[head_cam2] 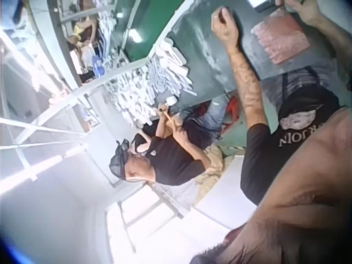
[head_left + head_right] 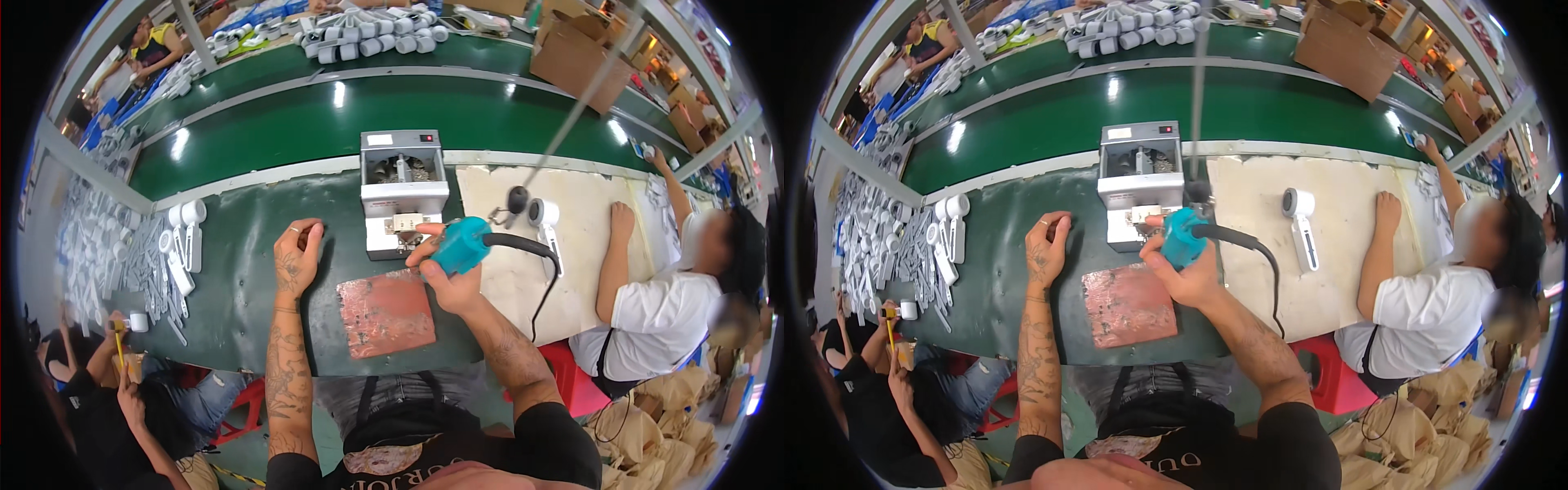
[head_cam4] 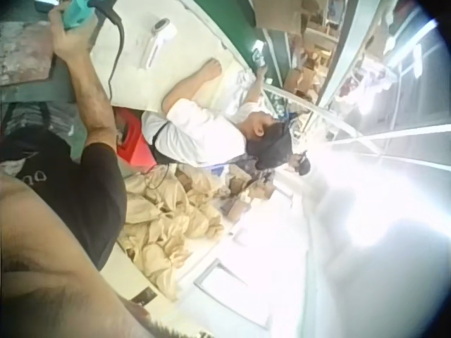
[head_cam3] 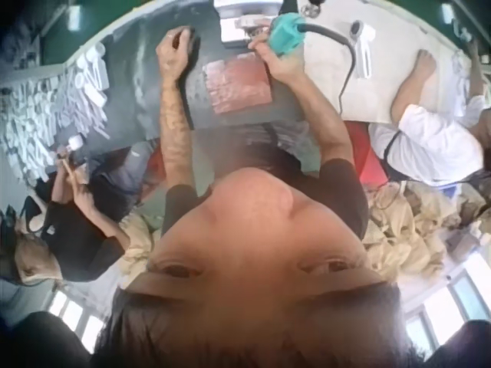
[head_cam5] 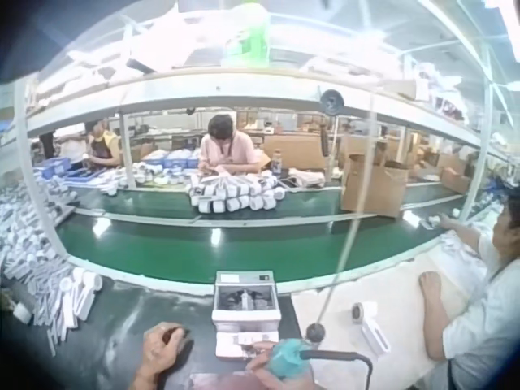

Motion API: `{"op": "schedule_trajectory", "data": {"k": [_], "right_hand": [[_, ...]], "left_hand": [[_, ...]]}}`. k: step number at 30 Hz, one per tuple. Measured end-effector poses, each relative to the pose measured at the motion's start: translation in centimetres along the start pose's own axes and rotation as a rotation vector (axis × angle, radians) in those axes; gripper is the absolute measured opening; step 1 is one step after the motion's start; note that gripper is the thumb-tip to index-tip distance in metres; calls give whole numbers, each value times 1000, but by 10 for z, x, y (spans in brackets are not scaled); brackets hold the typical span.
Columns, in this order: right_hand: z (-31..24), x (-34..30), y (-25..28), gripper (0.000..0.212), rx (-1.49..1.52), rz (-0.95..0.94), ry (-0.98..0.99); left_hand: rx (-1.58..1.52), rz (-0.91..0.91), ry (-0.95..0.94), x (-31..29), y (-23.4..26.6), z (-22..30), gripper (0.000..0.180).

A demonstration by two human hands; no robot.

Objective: Assembling small white plastic components onto larger white housings using a handheld electric tool at a factory assembly line.

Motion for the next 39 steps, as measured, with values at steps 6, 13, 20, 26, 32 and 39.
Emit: {"op": "schedule_trajectory", "data": {"k": [6,13,20,26,32,39], "right_hand": [[-20,1,18,36,-119,120,-102],[-46,-72,38,28,-36,248,-224],[-91,-130,48,47,-20,347,-233],[-103,-149,56,47,28,456,-246],[-105,-150,68,46,-17,522,-183],[-92,-138,65,40,29,430,-251]], "left_hand": [[-68,61,-70,5,-6,-2,16],[-347,-57,-247,18,-61,177,14],[257,-719,-261,0,-305,243,61],[401,-701,-119,-5,-366,219,75],[78,-592,-416,-8,-297,214,34],[91,-462,-470,-67,-129,187,23]]}}
Point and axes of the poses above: each hand's wrist, its own x-axis towards the middle knuckle, its own y-axis out of the back of the hand, z = x × y, the point moved 7 cm from there along x, towards the middle knuckle, and after that the axes turned 8 degrees about -z, right-handed, at the moved point
